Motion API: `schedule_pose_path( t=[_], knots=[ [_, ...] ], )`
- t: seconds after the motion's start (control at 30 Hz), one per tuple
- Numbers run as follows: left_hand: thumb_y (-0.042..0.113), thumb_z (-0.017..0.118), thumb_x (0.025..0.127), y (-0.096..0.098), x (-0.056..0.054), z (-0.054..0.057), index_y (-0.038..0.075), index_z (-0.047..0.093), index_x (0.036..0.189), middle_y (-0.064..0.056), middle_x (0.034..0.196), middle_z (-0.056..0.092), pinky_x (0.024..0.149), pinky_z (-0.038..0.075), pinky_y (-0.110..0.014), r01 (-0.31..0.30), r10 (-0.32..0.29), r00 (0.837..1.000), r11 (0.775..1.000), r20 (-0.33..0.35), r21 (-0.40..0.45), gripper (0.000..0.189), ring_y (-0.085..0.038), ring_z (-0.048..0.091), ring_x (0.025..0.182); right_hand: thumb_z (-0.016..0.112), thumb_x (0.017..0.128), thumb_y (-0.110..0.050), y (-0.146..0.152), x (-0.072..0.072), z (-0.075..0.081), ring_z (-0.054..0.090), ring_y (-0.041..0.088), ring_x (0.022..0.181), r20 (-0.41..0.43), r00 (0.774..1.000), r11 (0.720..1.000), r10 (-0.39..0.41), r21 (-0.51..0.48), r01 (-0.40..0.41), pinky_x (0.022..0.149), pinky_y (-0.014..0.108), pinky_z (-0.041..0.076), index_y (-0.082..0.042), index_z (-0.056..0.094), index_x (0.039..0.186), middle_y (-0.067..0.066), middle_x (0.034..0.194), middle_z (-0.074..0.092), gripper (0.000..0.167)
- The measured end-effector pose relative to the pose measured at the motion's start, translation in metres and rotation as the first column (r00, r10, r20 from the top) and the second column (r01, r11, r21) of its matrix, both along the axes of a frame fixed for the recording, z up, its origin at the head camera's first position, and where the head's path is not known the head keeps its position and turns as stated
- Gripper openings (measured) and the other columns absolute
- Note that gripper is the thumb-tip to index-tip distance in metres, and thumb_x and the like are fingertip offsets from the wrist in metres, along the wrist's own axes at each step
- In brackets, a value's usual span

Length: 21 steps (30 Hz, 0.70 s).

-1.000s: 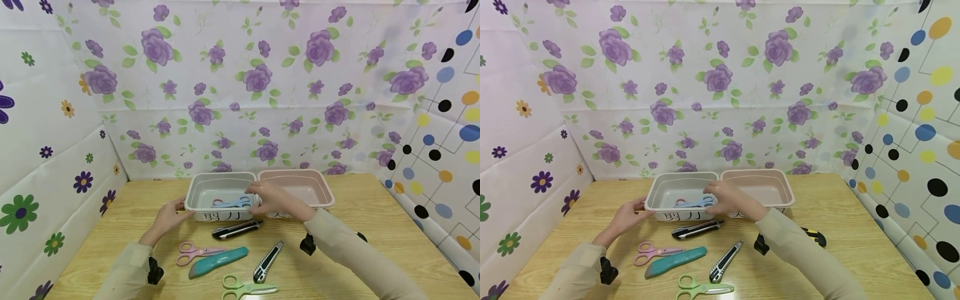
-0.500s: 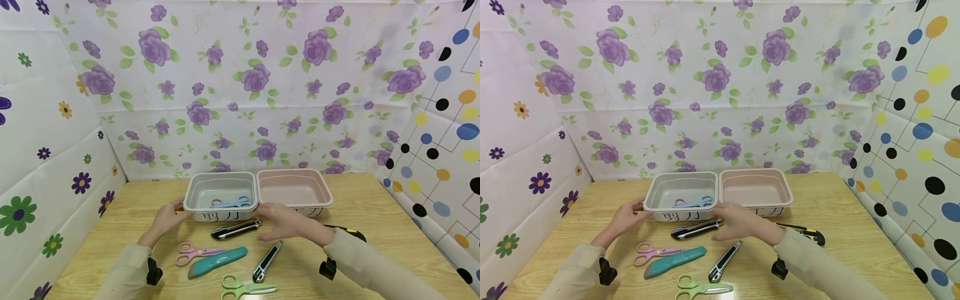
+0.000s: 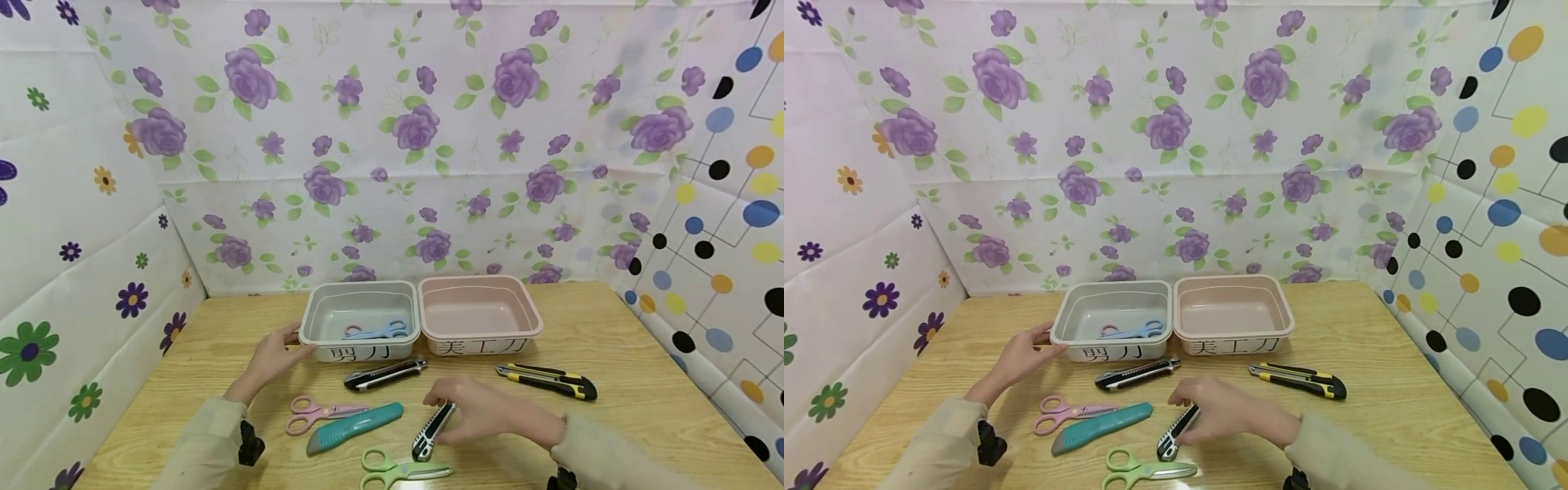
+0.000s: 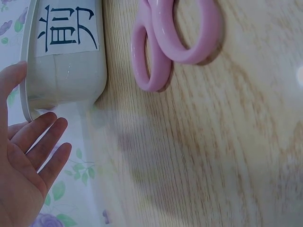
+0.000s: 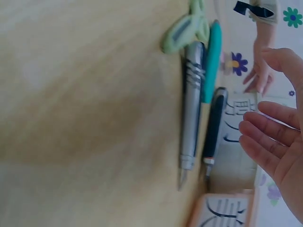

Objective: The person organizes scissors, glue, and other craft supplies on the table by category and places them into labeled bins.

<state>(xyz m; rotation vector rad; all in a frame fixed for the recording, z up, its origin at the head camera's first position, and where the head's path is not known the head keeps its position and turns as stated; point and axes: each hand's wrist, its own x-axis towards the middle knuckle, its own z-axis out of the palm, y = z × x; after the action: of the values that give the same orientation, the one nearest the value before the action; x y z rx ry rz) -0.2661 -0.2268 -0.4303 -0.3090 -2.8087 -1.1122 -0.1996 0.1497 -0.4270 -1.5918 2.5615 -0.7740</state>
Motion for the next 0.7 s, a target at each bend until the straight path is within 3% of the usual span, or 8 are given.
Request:
schedule_pose_path(
  t=[0.27, 0.47, 0.7],
  knots=[
    [0.037, 0.067, 0.08, 0.0, 0.0, -0.001, -0.002, 0.043, 0.133, -0.02, 0.111, 0.062, 0.078, 0.048, -0.045, -0.004, 0.004, 1.0, 1.0, 0.002, 0.003, 0.07, -0.032, 0.058, 0.104, 0.072, 0.076, -0.031, 0.002, 0.016, -0.019, 0.055, 0.004, 0.084, 0.131, 0.991, 1.0, -0.006, -0.02, 0.009, 0.074, 0.019, 0.046, -0.007, 0.062, 0.103, -0.005, 0.093, 0.061, 0.038],
    [0.038, 0.068, 0.08, -0.001, -0.001, -0.002, -0.002, 0.043, 0.133, -0.02, 0.112, 0.061, 0.078, 0.048, -0.045, 0.006, -0.006, 1.0, 1.0, -0.004, 0.01, 0.071, -0.032, 0.059, 0.103, 0.072, 0.078, -0.026, -0.001, 0.028, -0.027, 0.055, 0.0, 0.082, 0.295, 0.955, 0.999, 0.014, -0.051, 0.001, 0.07, 0.017, 0.047, -0.009, 0.061, 0.101, -0.005, 0.092, 0.061, 0.032],
    [0.037, 0.067, 0.081, 0.0, -0.001, -0.002, -0.003, 0.042, 0.133, -0.02, 0.112, 0.061, 0.079, 0.048, -0.046, 0.005, -0.005, 1.0, 1.0, 0.0, 0.005, 0.071, -0.032, 0.058, 0.104, 0.071, 0.079, -0.021, -0.005, 0.037, -0.035, 0.053, -0.002, 0.081, 0.329, 0.944, 0.998, -0.014, -0.05, 0.032, 0.068, 0.016, 0.047, -0.01, 0.063, 0.099, -0.007, 0.092, 0.06, 0.024]
  ],
)
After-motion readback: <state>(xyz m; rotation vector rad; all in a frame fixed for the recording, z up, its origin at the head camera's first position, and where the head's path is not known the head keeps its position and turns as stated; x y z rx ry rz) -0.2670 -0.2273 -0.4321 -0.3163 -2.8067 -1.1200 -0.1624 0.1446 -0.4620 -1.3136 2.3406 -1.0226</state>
